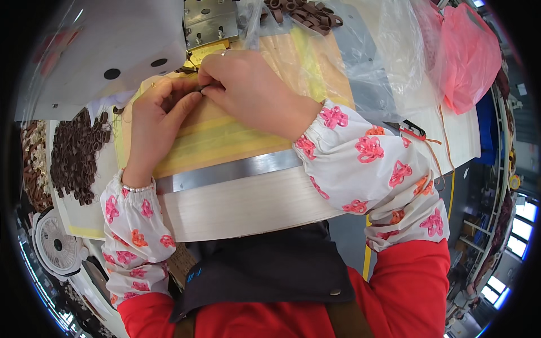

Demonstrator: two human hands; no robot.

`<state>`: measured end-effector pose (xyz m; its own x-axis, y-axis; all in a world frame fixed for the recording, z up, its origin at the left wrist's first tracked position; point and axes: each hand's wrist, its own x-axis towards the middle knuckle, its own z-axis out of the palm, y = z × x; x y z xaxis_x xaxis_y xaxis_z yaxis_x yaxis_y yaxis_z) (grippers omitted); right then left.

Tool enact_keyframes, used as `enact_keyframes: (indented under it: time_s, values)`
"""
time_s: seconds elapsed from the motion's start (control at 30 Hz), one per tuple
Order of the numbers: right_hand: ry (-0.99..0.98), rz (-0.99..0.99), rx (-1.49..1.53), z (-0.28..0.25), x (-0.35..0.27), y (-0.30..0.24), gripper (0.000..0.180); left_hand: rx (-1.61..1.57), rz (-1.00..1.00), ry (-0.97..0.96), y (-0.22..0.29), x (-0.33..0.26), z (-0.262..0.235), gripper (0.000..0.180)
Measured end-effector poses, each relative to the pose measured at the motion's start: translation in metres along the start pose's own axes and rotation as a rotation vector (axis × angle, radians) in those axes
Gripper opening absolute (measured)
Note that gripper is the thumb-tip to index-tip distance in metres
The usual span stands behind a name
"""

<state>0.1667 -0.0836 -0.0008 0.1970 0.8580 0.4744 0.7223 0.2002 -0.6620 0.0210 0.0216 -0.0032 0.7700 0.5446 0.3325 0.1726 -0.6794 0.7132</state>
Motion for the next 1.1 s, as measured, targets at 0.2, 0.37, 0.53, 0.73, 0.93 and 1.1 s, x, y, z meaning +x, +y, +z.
enact_keyframes:
  time_s: [0.2,0.37,0.53,0.73,0.93,1.1]
  values:
    - [0.082,-0.011,-0.099,-0.004,0.004,0.006,0.011,0.019,-0.206,0.008,0.003,0.011,0.005,0.022]
    - [0.098,0.002,-0.093,-0.001,0.006,0.009,0.01,-0.076,-0.311,0.037,0.0,0.012,0.007,0.026]
    - [0.114,0.044,-0.052,0.001,0.006,0.009,0.01,-0.099,-0.325,0.026,0.004,0.013,0.006,0.024]
    - [0.111,0.037,-0.07,0.003,0.008,0.009,0.008,-0.065,-0.321,0.018,0.009,0.014,0.004,0.022]
    - [0.108,0.032,-0.064,0.0,0.011,0.007,0.006,0.13,-0.23,-0.02,0.006,0.016,0.003,0.023]
    - [0.051,0.097,-0.086,-0.003,0.013,0.006,0.01,-0.018,-0.239,-0.021,0.003,0.014,0.005,0.023]
